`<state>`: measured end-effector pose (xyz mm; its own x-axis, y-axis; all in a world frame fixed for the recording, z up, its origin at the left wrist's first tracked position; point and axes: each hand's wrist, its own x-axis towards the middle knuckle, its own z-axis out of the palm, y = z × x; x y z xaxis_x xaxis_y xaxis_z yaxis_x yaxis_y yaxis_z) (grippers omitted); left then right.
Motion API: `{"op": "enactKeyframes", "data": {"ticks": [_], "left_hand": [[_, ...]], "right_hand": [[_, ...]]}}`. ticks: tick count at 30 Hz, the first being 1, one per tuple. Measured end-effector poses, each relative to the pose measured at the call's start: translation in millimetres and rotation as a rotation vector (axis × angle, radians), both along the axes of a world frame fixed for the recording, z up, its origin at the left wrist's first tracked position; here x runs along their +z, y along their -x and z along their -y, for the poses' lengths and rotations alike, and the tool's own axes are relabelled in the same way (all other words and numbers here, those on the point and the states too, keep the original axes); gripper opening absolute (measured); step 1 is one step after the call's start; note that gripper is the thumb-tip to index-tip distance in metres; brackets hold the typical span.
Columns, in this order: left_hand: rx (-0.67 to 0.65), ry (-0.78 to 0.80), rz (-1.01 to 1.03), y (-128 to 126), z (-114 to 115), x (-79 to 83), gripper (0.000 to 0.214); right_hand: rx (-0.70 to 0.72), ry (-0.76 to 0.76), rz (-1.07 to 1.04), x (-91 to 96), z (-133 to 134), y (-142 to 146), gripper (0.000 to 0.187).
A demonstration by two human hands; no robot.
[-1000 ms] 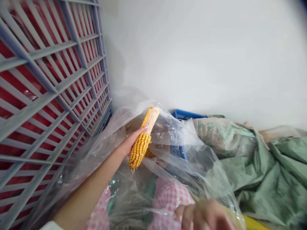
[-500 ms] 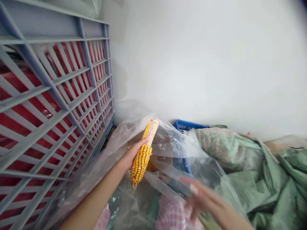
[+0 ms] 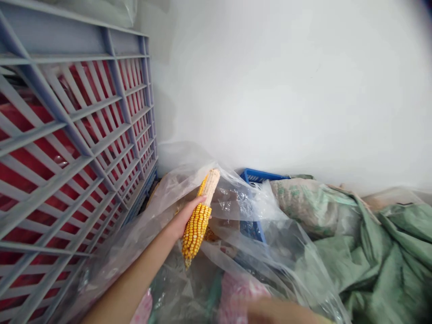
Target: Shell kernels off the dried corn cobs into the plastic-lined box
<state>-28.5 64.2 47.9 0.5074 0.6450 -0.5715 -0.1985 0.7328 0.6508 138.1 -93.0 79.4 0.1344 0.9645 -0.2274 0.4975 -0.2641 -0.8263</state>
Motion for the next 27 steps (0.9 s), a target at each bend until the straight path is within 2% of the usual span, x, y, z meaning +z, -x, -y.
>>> {"op": "enactKeyframes", "data": {"ticks": [2, 3, 6, 7, 8, 9, 11, 12, 13, 15, 16, 17, 19, 20, 22, 23, 25, 27], "left_hand": [[-0.007, 0.007, -0.009, -0.9, -0.7, -1.5, 0.036], [-0.006, 0.008, -0.008, -1.2, -1.1, -2.1, 0.035], [-0.005, 0.012, -0.003, -1.2, -1.3, -1.4, 0.035], [-0.002, 0.011, 0.001, -0.9, -1.1, -0.1, 0.034], [0.001, 0.014, 0.001, -0.6, -0.8, 1.5, 0.033], [0.005, 0.02, -0.003, -0.4, -0.5, 3.2, 0.032], [0.012, 0.032, -0.017, -0.3, -0.1, 6.0, 0.031], [0.012, 0.036, -0.028, -0.6, -0.1, 6.6, 0.031], [0.016, 0.033, -0.035, -1.0, -0.1, 6.6, 0.031], [0.023, 0.014, -0.036, -1.9, -0.2, 5.4, 0.031], [0.025, 0.01, -0.036, -2.3, -0.1, 4.9, 0.031], [0.025, 0.011, -0.037, -2.6, 0.0, 4.8, 0.03], [0.029, 0.026, -0.049, -2.6, 0.7, 6.5, 0.029], [0.03, 0.034, -0.056, -2.5, 1.0, 8.1, 0.028], [0.041, 0.044, -0.071, -2.4, 1.2, 11.3, 0.027], [0.042, 0.047, -0.079, -2.5, 1.0, 12.3, 0.028], [0.036, 0.054, -0.094, -3.0, -0.1, 12.1, 0.029], [0.038, 0.05, -0.102, -3.8, -1.6, 9.4, 0.03]], "right_hand": [[-0.076, -0.037, 0.064, 5.7, -11.0, 3.0, 0.038], [-0.05, -0.032, 0.08, 10.7, -16.6, 4.4, 0.035], [0.325, 0.202, 0.006, 31.0, -34.6, 6.7, 0.038], [0.389, 0.251, 0.0, 36.3, -41.7, 6.5, 0.039], [0.369, 0.236, 0.024, 38.9, -49.7, 5.9, 0.039], [0.271, 0.16, 0.065, 37.7, -58.6, 5.3, 0.037], [0.043, -0.066, 0.131, 21.9, -78.3, 4.9, 0.035], [0.044, -0.081, 0.087, 7.8, -88.3, 5.5, 0.039], [-0.014, -0.048, 0.072, -9.0, -97.6, 6.7, 0.05], [-0.276, -0.036, 0.208, -45.5, -112.3, 11.1, 0.059], [-0.356, -0.039, 0.252, -62.3, -117.1, 14.1, 0.06], [-0.38, -0.04, 0.286, -76.3, -120.1, 17.6, 0.06], [-0.267, -0.057, 0.295, -93.7, -121.5, 25.1, 0.047], [-0.16, -0.076, 0.306, -96.7, -120.8, 28.3, 0.043], [0.025, -0.116, 0.375, -93.3, -118.4, 32.4, 0.063], [0.066, -0.114, 0.428, -88.5, -117.6, 32.8, 0.065], [0.027, -0.032, 0.521, -77.1, -116.7, 30.4, 0.042], [-0.048, 0.059, 0.541, -68.5, -116.1, 25.1, 0.047]]}}
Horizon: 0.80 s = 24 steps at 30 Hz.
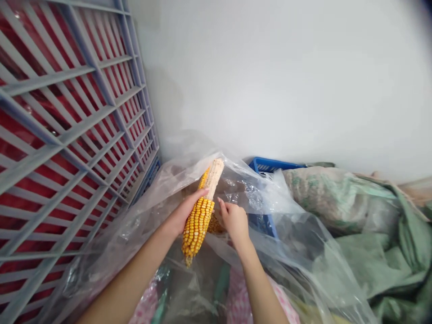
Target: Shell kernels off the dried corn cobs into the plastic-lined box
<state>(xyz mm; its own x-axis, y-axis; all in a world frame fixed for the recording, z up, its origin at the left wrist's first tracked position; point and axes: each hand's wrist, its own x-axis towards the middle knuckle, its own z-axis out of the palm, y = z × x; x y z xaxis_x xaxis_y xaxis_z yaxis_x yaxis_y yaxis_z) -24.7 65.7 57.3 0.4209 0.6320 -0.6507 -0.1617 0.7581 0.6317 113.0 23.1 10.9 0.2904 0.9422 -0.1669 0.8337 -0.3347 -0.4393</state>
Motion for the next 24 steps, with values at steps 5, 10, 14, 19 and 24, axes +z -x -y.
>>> {"op": "enactKeyframes", "data": {"ticks": [5, 10, 14, 19, 24], "left_hand": [[0.008, -0.028, -0.022, -2.4, -1.2, -7.5, 0.029], [0.008, -0.03, -0.025, -6.0, 0.4, -12.1, 0.029], [-0.002, -0.02, -0.047, -10.6, 1.6, -16.0, 0.029], [-0.021, 0.03, -0.053, -17.3, 4.5, -14.0, 0.028], [-0.069, 0.075, 0.031, -21.6, 7.7, -14.7, 0.031]], "right_hand": [[0.18, 0.044, -0.076, 2.2, 6.1, -12.0, 0.051], [0.229, -0.019, -0.354, 3.7, 8.7, -11.8, 0.042], [0.226, -0.085, -0.345, 4.1, 8.0, -13.2, 0.041], [-0.04, -0.141, -0.675, 3.8, 2.6, -16.6, 0.034], [-0.28, -0.133, -1.376, 4.4, -2.4, -6.2, 0.034]]}}
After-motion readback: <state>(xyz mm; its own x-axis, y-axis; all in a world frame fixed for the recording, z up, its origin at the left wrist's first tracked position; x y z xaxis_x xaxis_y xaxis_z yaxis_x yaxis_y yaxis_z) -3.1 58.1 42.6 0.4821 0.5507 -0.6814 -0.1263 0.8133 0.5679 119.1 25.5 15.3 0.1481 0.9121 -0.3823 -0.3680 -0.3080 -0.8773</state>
